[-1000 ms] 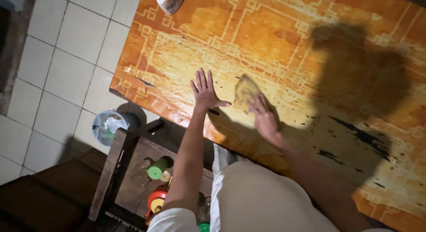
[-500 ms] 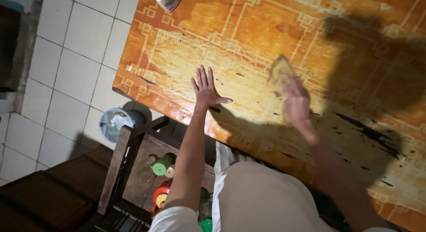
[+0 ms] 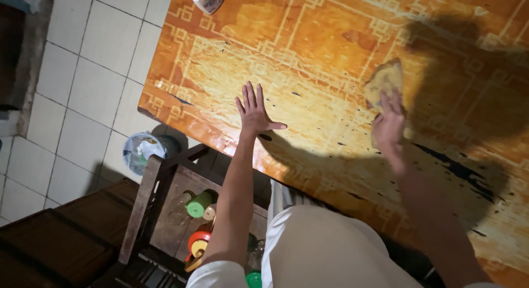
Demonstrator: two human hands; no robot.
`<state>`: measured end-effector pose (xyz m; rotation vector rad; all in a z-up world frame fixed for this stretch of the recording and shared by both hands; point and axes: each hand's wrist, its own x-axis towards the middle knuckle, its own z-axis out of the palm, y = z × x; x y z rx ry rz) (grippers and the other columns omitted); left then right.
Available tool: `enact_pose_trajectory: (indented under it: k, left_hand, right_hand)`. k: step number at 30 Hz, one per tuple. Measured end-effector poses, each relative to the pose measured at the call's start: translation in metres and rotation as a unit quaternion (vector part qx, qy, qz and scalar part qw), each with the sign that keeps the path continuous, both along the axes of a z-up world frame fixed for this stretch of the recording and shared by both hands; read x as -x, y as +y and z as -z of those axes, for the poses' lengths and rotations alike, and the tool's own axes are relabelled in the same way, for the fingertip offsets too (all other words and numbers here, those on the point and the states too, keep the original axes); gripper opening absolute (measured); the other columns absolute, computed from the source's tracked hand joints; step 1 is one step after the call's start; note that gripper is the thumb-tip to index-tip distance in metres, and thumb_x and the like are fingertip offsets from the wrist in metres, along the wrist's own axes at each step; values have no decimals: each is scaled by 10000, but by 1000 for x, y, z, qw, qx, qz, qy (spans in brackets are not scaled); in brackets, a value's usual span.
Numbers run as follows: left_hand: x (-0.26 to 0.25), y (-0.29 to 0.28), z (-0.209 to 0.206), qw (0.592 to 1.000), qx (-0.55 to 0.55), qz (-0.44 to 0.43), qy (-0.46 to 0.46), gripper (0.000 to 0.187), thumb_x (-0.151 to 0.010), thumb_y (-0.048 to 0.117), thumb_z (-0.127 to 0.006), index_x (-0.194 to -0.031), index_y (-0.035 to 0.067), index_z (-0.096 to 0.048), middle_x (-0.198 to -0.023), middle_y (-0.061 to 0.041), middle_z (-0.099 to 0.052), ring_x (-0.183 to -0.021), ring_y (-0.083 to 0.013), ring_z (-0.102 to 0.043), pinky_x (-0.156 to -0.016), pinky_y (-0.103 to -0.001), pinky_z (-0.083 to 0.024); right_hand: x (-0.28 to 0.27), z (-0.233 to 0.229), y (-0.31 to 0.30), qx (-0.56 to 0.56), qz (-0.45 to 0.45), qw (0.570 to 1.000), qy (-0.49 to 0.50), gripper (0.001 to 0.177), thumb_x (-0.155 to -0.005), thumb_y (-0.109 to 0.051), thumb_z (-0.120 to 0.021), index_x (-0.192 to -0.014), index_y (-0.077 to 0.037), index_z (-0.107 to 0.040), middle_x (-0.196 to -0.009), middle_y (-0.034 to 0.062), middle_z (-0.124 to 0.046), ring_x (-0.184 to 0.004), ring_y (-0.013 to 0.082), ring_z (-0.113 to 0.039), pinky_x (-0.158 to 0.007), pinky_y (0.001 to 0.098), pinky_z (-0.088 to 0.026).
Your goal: The recorder is cleaning a large table with a cloth and then organizing small containers.
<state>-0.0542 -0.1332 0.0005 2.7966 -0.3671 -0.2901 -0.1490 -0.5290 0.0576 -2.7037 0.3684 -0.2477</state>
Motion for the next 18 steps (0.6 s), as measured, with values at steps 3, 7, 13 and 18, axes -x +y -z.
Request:
enact_pose_trajectory:
  k: [3,7,13,18]
  left_hand:
    - [6,-2,-4,1000,-3,-7,7,1738,-391,957,-759,-1644,49,32,-1697,-295,65,-1585,-446,80,-1218,-695,11]
    - [3,-2,-6,1000,-6,-10,12,1740,-386,953,-756,-1645,47,31,-1698,-295,62,-1584,-450,74,-1220,-689,8]
    - [5,-1,-1,1000,-4,-4,10,1753,-371,951,-758,-1638,38,37,-1691,-299,69,-1581,-449,80,-1217,-692,13]
    - [3,-1,-5,1000,-15,-3,13,1746,-375,928,-777,-1639,49,47,-1696,-290,82,-1583,-442,91,-1215,-689,19]
  right_hand:
    - [7,20,20,44,-54,997,-43,682,-829,229,-529,-1424,-75,-666,-1566,205,-514,-1386,379,-557,-751,318,-668]
    - [5,-22,78,49,-98,992,-68,657,-817,229,-513,-1368,-85,-684,-1559,183,-537,-1379,357,-588,-679,265,-655]
    - [34,11,138,-391,-158,905,-53,553,-984,157,-409,-1380,-175,-605,-1617,164,-506,-1353,262,-686,-404,197,-471]
    - [49,15,153,-18,-255,965,-52,693,-803,66,-560,-1426,-235,-609,-1668,42,-356,-1478,297,-451,-813,343,-656]
